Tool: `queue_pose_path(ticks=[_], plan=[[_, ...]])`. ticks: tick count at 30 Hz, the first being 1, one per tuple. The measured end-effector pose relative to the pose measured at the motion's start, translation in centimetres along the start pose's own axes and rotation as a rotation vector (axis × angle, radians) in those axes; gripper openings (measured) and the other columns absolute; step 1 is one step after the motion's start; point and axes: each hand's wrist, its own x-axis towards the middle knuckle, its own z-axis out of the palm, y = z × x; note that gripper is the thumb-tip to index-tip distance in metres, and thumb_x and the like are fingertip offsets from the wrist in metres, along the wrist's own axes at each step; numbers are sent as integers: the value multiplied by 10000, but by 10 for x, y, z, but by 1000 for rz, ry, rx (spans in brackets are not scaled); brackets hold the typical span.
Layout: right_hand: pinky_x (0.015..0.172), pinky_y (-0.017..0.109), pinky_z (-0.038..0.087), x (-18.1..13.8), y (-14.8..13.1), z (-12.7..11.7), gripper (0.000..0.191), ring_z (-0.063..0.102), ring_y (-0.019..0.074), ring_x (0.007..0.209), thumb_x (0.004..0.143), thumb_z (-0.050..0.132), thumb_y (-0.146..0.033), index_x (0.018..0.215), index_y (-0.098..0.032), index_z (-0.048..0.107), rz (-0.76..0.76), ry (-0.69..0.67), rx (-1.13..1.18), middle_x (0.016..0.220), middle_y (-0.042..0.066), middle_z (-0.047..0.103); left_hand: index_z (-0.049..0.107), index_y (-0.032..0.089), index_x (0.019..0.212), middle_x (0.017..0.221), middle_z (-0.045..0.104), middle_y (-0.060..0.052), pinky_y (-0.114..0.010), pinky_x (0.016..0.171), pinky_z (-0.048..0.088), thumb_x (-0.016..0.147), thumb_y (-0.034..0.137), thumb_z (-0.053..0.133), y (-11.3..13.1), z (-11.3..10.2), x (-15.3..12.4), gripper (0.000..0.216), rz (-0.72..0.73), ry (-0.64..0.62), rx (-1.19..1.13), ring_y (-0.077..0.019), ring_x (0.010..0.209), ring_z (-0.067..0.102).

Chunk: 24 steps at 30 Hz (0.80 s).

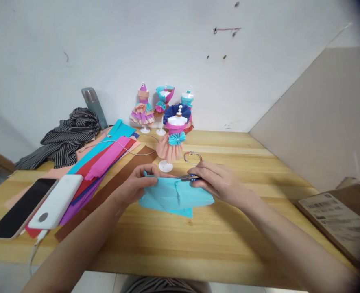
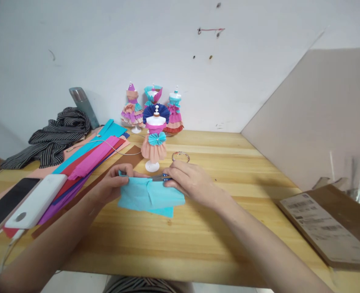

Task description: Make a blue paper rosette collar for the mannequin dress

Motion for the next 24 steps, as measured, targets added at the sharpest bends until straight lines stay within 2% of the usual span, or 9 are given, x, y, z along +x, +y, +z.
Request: queue_pose_path(ticks=[7,12,24], plan=[[560,246,446,-3,2,4,268,602,161,683,998,396,-322,989,-131,584,-30,43,-16,774,86,635,654,158,709,853,762,-85,-249,691,506,689,258,771,0,2,1,156,7,-12,-11,-215,828,709],[568,251,451,-4,3,3,230,614,166,697,989,430,-305,996,-133,583,-45,62,-39,779,84,642,662,159,704,859,761,-78,-245,677,508,702,242,766,2,2,0,133,10,11,17,-191,781,704],[549,250,433,4,3,-5,267,605,158,667,996,405,-341,1014,-134,573,-70,5,-67,769,77,637,653,154,679,833,758,-60,-216,628,474,671,237,786,2,7,1,158,-1,100,66,-163,747,681]])
